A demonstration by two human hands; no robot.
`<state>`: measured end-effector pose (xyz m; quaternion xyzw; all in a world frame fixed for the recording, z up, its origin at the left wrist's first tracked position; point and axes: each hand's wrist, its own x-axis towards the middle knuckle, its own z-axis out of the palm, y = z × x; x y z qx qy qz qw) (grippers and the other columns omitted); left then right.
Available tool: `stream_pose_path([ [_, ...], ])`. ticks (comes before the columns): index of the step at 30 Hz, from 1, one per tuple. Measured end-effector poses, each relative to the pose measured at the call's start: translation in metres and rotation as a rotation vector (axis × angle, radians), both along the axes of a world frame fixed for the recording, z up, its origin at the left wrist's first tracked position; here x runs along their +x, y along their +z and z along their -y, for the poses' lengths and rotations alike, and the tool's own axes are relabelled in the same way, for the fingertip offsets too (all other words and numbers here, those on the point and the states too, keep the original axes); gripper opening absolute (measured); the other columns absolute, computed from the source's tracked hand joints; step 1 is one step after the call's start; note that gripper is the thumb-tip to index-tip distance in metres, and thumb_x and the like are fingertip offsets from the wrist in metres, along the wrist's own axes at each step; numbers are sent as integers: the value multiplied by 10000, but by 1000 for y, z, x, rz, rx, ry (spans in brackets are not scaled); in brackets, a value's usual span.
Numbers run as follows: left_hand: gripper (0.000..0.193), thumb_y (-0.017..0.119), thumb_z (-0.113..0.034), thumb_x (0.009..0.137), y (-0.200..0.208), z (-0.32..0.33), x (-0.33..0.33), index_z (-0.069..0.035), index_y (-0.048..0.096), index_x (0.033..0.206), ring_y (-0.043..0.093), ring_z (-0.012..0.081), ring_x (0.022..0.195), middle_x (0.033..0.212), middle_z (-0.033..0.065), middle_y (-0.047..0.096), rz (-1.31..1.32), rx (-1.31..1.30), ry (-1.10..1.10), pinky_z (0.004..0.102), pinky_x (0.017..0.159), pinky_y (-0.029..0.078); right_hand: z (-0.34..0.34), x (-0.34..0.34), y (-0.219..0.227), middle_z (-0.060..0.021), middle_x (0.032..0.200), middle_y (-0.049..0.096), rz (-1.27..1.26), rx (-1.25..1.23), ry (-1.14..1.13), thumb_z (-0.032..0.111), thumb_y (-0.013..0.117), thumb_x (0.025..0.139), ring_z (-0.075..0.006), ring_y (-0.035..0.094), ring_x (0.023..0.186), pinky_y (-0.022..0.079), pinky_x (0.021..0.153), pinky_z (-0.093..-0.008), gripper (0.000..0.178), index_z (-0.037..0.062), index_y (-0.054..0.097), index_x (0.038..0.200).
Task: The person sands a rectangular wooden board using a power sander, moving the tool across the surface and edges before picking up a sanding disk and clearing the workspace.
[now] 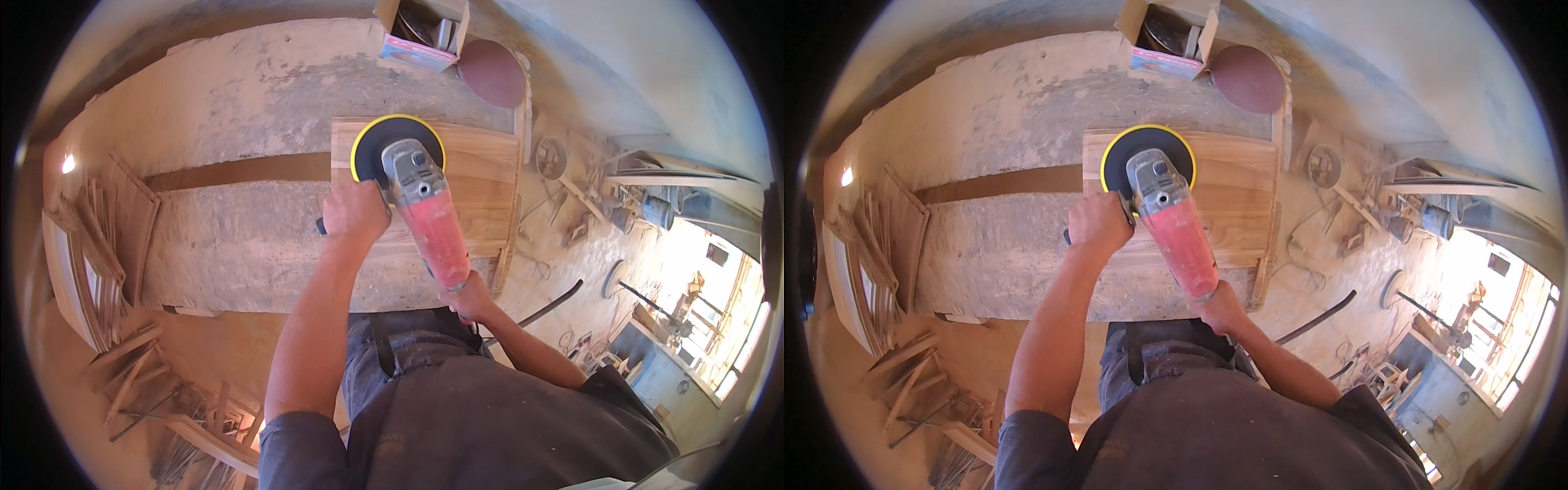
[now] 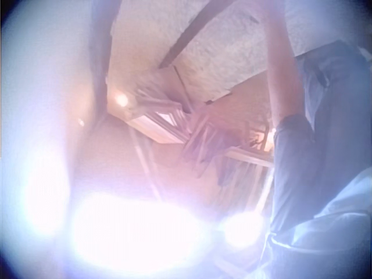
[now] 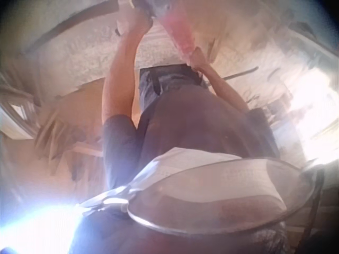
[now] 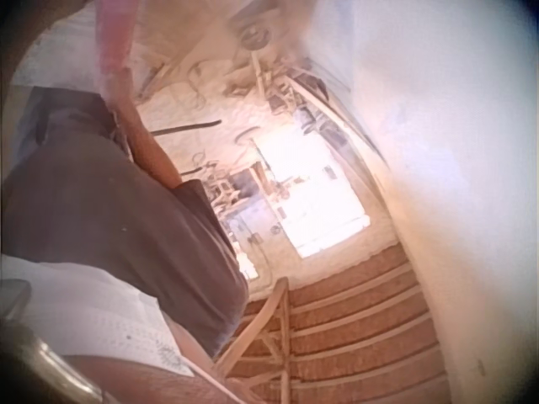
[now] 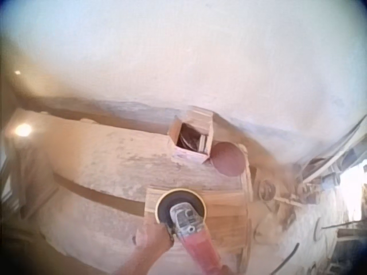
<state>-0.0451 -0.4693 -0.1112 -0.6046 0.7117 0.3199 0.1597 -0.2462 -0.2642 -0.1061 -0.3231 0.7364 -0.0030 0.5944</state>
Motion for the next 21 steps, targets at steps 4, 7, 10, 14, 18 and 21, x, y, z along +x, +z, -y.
stream_pose_path([
  [4, 217, 654, -218, 848, 1, -1, 4, -84, 740, 995, 723, 369, 953, 971, 182, 740, 65, -68, 44, 478, 828, 579, 0, 0, -13, -250, 869, 701, -45, -365, 335, 178, 607, 845, -405, 702, 838, 555, 735, -469, 286, -6, 659, 1057],
  [7, 234, 716, -244, 805, -1, 24, 21, -75, 753, 963, 721, 356, 948, 981, 186, 743, 147, -66, 51, 471, 830, 574, 58, 15, 14, -268, 1041, 693, 41, -22, 202, 169, 581, 849, -433, 656, 1025, 527, 853, -485, 293, 27, 666, 1090],
  [10, 228, 727, -245, 795, 5, 35, 8, -71, 758, 938, 722, 353, 942, 982, 186, 744, 138, -91, 44, 467, 824, 576, 60, 6, 8, -278, 1079, 683, 60, -105, 138, 159, 571, 852, -432, 646, 1057, 521, 864, -491, 297, 20, 663, 1098],
  [14, 210, 716, -225, 785, 9, 28, -35, -61, 758, 910, 721, 371, 932, 956, 207, 740, 149, -81, -49, 467, 817, 574, 31, -13, -1, -276, 1065, 685, 41, -159, 106, 156, 576, 851, -445, 642, 1049, 518, 860, -494, 301, 19, 658, 1105],
  [18, 205, 699, -220, 786, 4, 15, -78, -56, 760, 893, 721, 381, 929, 947, 219, 737, 105, -19, -108, 464, 817, 576, 0, -42, -1, -266, 1019, 694, -7, -206, 41, 154, 590, 844, -444, 649, 1019, 522, 844, -490, 287, 44, 660, 1100],
  [21, 216, 695, -212, 787, 5, 11, -111, -49, 758, 914, 721, 385, 927, 957, 219, 738, 114, -18, -202, 462, 815, 577, -18, -59, -1, -252, 986, 701, 35, -236, -32, 134, 602, 829, -445, 657, 980, 529, 826, -484, 275, 37, 658, 1081],
])
